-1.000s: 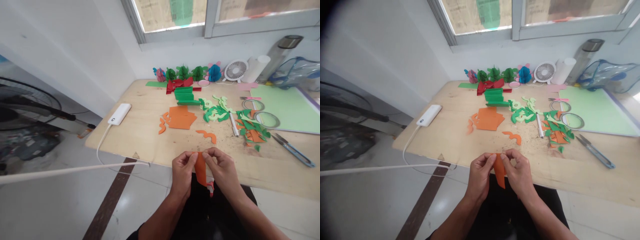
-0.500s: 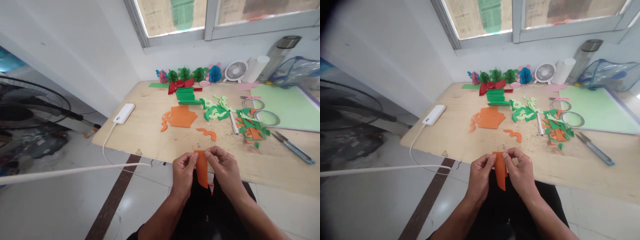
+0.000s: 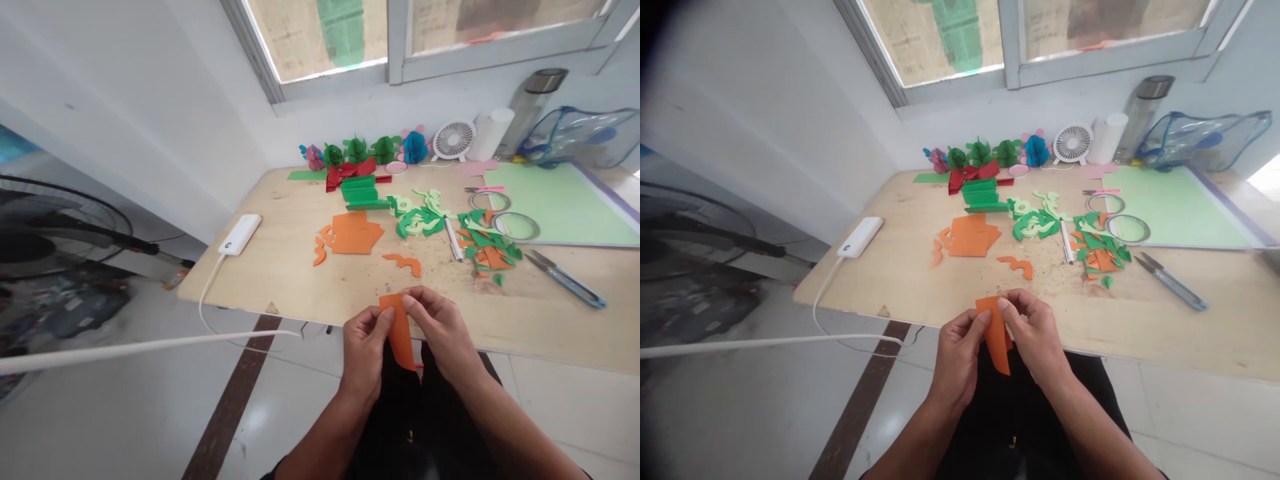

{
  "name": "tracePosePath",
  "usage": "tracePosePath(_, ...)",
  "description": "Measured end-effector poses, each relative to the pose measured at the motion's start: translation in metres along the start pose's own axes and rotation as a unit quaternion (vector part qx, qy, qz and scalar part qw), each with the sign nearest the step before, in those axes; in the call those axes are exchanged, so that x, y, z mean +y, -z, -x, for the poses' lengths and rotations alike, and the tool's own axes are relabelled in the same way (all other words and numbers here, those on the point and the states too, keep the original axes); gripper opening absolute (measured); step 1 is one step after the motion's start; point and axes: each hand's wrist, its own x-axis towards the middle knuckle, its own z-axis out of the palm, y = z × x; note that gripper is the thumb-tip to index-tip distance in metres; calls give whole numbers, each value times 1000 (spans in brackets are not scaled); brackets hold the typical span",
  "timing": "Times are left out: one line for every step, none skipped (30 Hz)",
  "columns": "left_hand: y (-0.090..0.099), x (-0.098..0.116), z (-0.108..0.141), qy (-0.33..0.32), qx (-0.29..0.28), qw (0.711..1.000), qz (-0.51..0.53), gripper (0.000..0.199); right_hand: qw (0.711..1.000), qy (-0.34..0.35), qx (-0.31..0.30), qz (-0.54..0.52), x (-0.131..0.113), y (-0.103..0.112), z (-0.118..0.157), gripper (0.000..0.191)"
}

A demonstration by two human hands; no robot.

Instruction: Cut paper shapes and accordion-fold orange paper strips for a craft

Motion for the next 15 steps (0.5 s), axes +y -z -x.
tracePosePath(-1,0,-1,1,3,1000,7,28,1000,-5,-12,-10,1,0,0,26)
tracePosePath(-1,0,-2,2,5,1000,14,27,1000,-7,-20,-14,2,-1,0,26)
tracePosePath(-1,-1,-3,2,6,1000,19,27,1000,-8,-24,-14,3,-1,-1,26)
tracePosePath(-1,-1,-3,3,7,1000,22,27,1000,-8,-24,-11,4,-2,-1,26)
tracePosePath(-1,-2,-4,4,6,1000,25,28,1000,-9,-20,-8,4,-3,-1,26)
tracePosePath(-1,-3,-4,5,5,1000,28,28,1000,-9,-15,-3,4,-3,-2,27)
tracePosePath(-1,-3,-4,6,4,1000,31,28,1000,-9,-9,2,4,-4,-2,27)
tracePosePath(-1,-4,-3,7,4,999,33,28,1000,-9,-3,7,4,-4,-2,27)
tracePosePath(-1,-4,-3,9,4,999,35,29,1000,-7,1,11,4,-5,-2,27)
tracePosePath(-1,-4,-3,11,3,999,36,29,1000,-6,6,15,3,-4,-2,27)
tracePosePath(-2,-5,-2,14,0,999,35,28,1000,-6,9,17,3,-4,-2,28)
tracePosePath(-2,-5,-2,17,-4,999,33,27,1000,-8,12,17,3,-4,-2,28)
tracePosePath(-2,-5,-2,20,-9,999,29,27,1000,-10,15,16,4,-3,-2,28)
tracePosePath(-2,-5,-2,23,-13,999,25,27,1000,-11,17,15,4,-3,-2,28)
tracePosePath(-2,-5,-2,26,-15,999,20,28,1000,-12,18,14,4,-2,-2,28)
